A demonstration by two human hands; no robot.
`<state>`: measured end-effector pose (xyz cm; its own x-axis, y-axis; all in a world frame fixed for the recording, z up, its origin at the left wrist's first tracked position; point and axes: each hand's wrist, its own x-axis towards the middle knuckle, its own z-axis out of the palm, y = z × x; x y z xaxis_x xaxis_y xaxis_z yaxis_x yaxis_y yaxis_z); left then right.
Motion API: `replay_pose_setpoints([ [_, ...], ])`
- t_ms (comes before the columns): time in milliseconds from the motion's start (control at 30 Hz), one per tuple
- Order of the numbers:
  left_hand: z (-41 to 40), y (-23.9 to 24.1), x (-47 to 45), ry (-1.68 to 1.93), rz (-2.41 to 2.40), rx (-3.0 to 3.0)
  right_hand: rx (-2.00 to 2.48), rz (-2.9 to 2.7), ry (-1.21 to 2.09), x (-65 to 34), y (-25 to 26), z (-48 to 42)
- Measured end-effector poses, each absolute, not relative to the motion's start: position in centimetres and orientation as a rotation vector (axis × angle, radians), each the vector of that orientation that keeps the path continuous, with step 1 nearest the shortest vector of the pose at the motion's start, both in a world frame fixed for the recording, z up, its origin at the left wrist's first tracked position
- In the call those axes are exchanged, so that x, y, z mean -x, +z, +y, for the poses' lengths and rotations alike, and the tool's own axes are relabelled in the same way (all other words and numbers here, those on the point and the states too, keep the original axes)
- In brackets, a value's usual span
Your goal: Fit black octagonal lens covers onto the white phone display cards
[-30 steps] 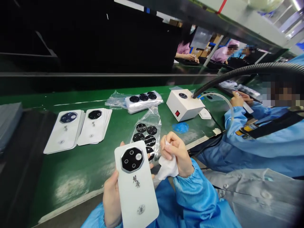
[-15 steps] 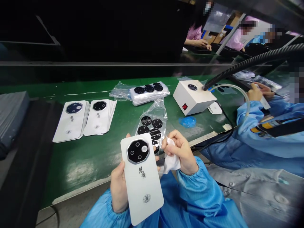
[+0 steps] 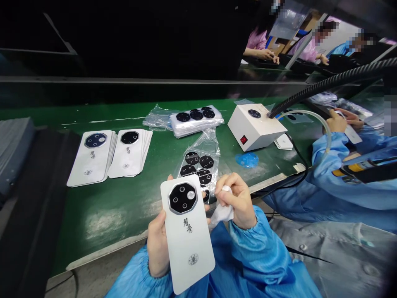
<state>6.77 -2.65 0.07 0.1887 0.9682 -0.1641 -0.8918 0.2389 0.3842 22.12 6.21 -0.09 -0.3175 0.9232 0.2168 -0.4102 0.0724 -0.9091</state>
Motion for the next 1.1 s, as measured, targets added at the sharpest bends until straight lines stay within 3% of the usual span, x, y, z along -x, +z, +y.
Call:
replay_pose_setpoints([
  [267, -2.1, 0.6, -8.1, 1.447, 0.508, -0.007, 0.593, -1.571, 1.28, -22.2, 1.1, 5.5],
  [433, -2.0, 1.2, -8.9, 1.543, 0.63, 0.05, 0.503, -2.091, 0.563, -21.8, 1.7, 4.5],
  [567, -2.5, 1.5, -9.5, 1.526, 0.685, -0.005, 0.431, -2.189, 0.255, -21.4, 1.9, 4.0],
  [1100, -3.8, 2.3, -9.9, 1.486, 0.541, -0.079, 0.342, -2.3, -0.067, -22.0, 2.6, 3.0],
])
